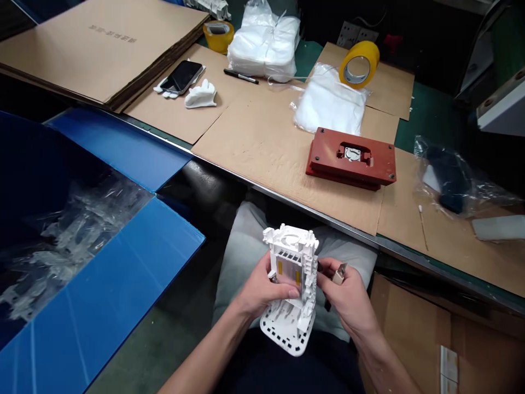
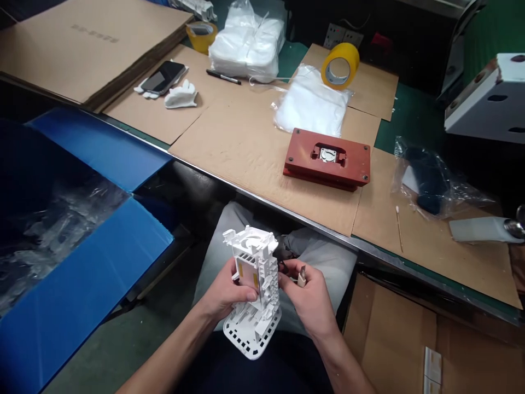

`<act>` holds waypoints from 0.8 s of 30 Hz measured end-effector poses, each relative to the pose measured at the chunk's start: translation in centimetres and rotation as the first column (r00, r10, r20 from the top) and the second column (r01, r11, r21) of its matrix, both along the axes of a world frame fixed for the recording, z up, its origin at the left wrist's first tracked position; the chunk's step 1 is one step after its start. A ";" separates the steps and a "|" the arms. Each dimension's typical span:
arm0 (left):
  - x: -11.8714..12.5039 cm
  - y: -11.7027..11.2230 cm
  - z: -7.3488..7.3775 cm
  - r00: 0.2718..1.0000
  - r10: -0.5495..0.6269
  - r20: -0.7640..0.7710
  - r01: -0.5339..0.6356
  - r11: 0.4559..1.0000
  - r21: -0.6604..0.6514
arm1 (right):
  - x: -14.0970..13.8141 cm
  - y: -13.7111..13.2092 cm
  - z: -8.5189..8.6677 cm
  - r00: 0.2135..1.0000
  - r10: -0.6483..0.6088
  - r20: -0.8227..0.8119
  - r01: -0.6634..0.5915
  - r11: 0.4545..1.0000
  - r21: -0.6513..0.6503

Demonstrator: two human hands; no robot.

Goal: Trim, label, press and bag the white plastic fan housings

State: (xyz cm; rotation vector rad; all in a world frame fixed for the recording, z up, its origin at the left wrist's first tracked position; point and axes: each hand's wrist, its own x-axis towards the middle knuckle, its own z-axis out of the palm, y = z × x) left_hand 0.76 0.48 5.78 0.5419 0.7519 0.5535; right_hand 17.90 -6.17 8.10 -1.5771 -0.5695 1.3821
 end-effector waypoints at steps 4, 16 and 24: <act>-0.4 -0.3 0.6 0.989 0.061 -0.135 -0.062 0.998 -0.003 | 0.4 -0.1 -0.4 0.969 -0.244 -0.028 0.244 0.970 0.004; 1.1 -0.7 1.6 0.879 0.266 -0.396 -0.210 0.961 0.178 | -1.1 -0.6 0.6 0.558 0.008 0.830 -0.713 0.515 0.475; 0.8 -0.4 2.0 0.889 0.294 -0.351 -0.257 0.955 0.149 | -0.1 -0.5 1.9 0.638 0.197 0.745 -0.660 0.637 0.397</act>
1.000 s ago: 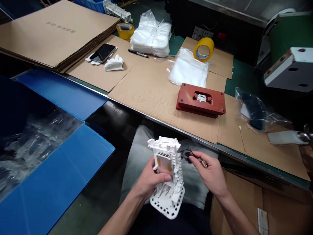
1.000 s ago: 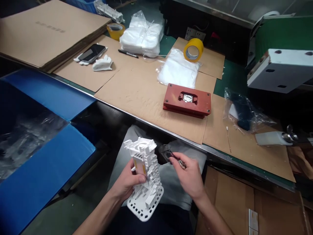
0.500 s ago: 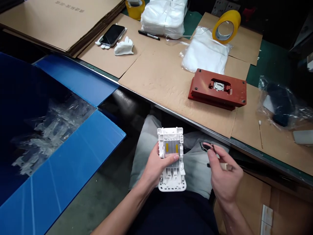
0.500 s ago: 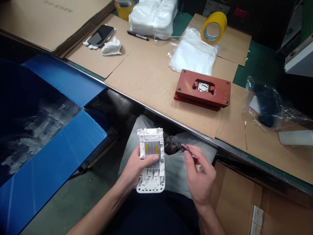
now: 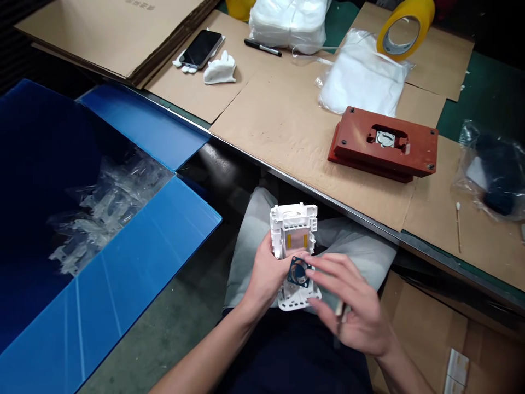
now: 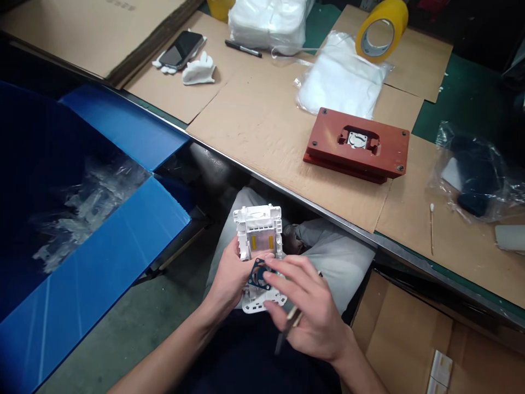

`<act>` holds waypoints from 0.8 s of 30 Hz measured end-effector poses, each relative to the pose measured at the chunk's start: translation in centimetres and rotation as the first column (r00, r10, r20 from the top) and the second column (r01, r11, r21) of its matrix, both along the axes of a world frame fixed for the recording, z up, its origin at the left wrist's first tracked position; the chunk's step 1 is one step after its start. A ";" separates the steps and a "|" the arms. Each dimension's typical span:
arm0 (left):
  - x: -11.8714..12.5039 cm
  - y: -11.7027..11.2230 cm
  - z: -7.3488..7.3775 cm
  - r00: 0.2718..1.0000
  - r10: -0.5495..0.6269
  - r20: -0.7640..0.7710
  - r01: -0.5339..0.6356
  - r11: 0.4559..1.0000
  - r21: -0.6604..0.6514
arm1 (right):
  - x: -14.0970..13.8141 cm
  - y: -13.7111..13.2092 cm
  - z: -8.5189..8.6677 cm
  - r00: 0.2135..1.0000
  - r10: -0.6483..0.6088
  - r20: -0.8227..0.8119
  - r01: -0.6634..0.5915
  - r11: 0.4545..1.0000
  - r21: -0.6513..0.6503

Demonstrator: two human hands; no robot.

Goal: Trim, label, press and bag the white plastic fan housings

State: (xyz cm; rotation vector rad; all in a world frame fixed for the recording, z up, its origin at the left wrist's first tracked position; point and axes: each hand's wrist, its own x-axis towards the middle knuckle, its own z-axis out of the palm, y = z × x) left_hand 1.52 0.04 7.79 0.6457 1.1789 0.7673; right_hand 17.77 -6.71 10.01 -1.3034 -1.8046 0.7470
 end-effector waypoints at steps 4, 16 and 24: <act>-0.3 -0.1 -0.2 0.999 0.011 0.033 -0.010 1.000 -0.020 | 0.0 0.1 0.3 0.922 -0.369 -0.116 0.251 0.800 -0.545; -0.5 -0.9 -0.9 0.980 0.034 -0.198 -0.012 0.994 0.111 | 0.6 -0.3 0.6 0.891 -0.340 -0.301 0.043 0.722 -0.690; -1.5 -1.3 -2.2 0.921 0.031 -0.388 0.143 0.900 0.412 | -2.2 -0.8 1.7 0.478 -0.687 -0.548 0.071 0.652 -0.755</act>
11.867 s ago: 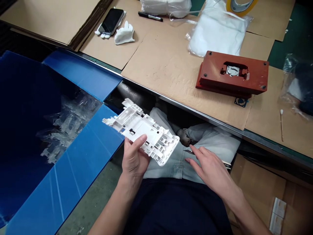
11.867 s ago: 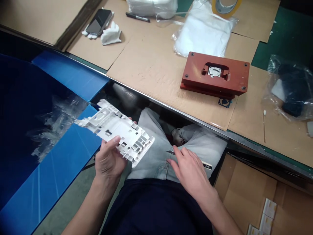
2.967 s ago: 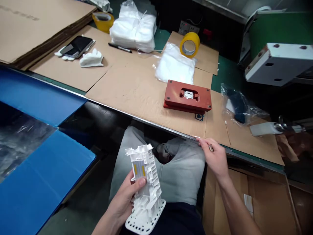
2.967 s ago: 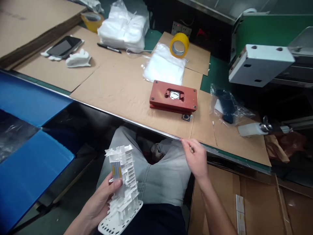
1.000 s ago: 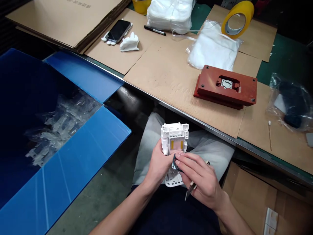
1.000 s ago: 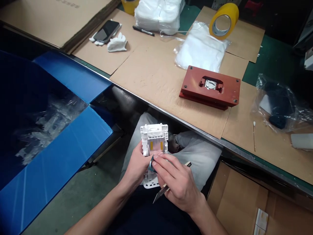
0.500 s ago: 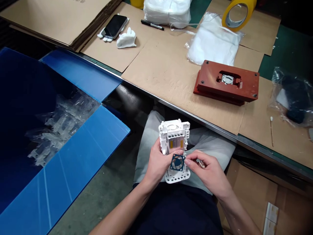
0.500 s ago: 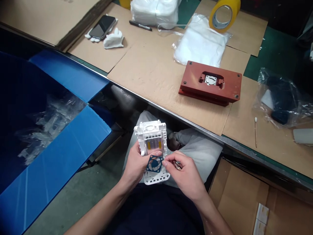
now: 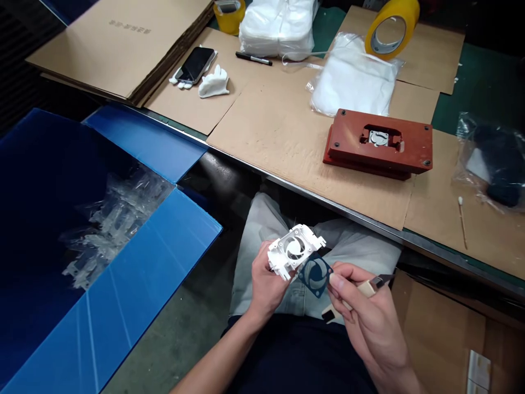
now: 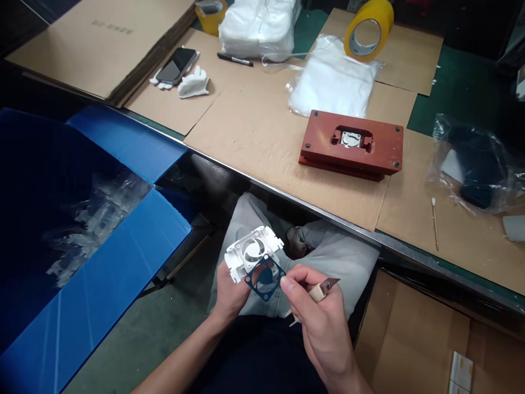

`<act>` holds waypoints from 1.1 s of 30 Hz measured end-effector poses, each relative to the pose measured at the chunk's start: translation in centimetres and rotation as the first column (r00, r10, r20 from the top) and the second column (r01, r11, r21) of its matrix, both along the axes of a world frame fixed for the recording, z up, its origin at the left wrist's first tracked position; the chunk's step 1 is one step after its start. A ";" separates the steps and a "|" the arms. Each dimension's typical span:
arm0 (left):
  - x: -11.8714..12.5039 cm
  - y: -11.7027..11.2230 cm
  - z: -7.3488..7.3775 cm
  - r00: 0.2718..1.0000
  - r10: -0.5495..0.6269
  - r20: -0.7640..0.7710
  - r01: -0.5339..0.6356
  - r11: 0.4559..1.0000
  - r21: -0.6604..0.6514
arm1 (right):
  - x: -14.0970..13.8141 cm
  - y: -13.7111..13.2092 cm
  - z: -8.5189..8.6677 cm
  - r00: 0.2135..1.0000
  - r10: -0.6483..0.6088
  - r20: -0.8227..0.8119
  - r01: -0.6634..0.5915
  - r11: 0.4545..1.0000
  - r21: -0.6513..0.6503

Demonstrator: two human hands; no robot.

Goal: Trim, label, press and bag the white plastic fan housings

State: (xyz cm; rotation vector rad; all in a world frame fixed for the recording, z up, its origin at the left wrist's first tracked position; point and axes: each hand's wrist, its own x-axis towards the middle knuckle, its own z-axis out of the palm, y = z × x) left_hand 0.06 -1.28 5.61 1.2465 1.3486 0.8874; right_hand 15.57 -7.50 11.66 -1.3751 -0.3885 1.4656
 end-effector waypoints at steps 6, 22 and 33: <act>0.1 -0.1 0.4 1.000 -0.013 -0.004 0.014 0.971 0.239 | -1.8 0.7 -0.1 0.998 -0.060 -0.029 0.059 0.998 -0.029; 0.2 -0.1 0.0 0.997 -0.027 -0.075 0.054 0.922 0.383 | -1.7 0.9 -0.4 0.997 -0.073 -0.006 0.073 0.996 -0.043; 0.3 -0.1 0.3 0.998 -0.009 -0.067 0.034 0.927 0.374 | -1.6 0.9 -0.2 0.997 -0.069 0.028 0.070 0.997 -0.038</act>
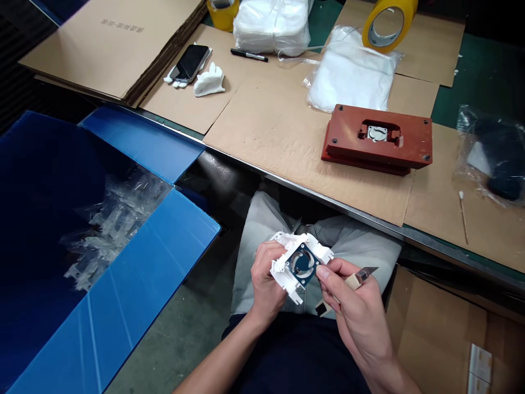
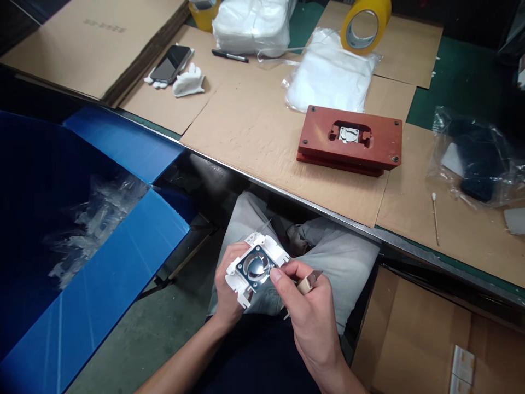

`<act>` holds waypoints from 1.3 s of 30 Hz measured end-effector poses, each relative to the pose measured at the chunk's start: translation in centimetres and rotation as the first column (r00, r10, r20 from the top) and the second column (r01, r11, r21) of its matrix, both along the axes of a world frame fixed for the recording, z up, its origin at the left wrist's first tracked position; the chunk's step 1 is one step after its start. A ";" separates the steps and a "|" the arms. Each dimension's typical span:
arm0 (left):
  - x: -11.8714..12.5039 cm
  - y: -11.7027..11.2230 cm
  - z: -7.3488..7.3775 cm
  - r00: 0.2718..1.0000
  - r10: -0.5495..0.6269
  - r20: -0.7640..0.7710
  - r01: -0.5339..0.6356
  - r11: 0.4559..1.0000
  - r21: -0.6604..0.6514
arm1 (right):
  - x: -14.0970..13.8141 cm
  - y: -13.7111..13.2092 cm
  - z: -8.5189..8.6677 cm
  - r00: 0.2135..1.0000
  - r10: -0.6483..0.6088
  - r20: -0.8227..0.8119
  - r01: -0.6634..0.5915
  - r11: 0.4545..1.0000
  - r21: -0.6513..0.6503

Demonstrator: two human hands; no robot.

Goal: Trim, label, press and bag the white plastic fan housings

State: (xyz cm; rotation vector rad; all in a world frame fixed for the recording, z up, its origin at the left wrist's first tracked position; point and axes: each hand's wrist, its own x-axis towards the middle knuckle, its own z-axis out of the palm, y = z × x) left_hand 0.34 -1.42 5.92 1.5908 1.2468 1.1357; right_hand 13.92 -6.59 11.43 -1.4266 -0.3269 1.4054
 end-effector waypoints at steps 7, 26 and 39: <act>0.0 0.0 0.2 1.000 0.009 0.007 -0.009 1.000 -0.023 | 0.1 0.1 -0.2 1.000 0.003 0.011 -0.003 1.000 0.002; -0.2 -0.1 -0.1 1.000 -0.005 0.030 0.006 0.999 -0.039 | 0.5 -0.1 -1.0 0.995 0.064 0.075 -0.062 0.998 -0.023; 1.3 0.4 1.1 0.901 0.153 0.406 0.262 0.553 -0.791 | 6.9 1.0 -6.0 0.943 0.316 0.100 -0.327 0.938 0.119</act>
